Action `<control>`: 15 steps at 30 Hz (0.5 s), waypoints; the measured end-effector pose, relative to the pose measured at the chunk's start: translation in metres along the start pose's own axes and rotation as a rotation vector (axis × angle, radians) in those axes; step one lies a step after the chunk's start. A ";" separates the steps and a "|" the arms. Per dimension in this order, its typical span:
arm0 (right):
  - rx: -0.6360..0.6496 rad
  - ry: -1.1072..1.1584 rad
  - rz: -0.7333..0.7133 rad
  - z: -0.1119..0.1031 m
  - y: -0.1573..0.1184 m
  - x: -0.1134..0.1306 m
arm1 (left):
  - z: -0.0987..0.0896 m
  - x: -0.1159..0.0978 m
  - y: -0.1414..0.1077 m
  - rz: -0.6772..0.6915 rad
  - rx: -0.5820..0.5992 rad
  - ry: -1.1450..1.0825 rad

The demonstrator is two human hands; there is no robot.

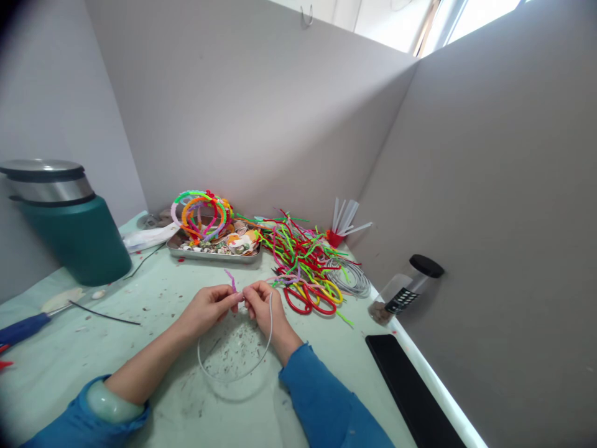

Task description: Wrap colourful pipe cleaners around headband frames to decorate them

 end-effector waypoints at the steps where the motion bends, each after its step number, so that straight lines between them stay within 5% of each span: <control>1: 0.005 -0.005 -0.001 0.000 0.000 0.000 | 0.001 0.002 0.000 -0.021 0.010 -0.028; 15: 0.025 -0.016 0.007 0.002 -0.001 0.000 | 0.015 0.022 -0.007 -0.252 0.049 -0.516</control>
Point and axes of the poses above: each hand's wrist, its own y-axis towards the middle knuckle, its own z-axis out of the palm, x = y × z, the point moved 8 cm from there along y, towards the middle knuckle, and after that the axes turned 11 degrees about z, right-handed, at the moved point
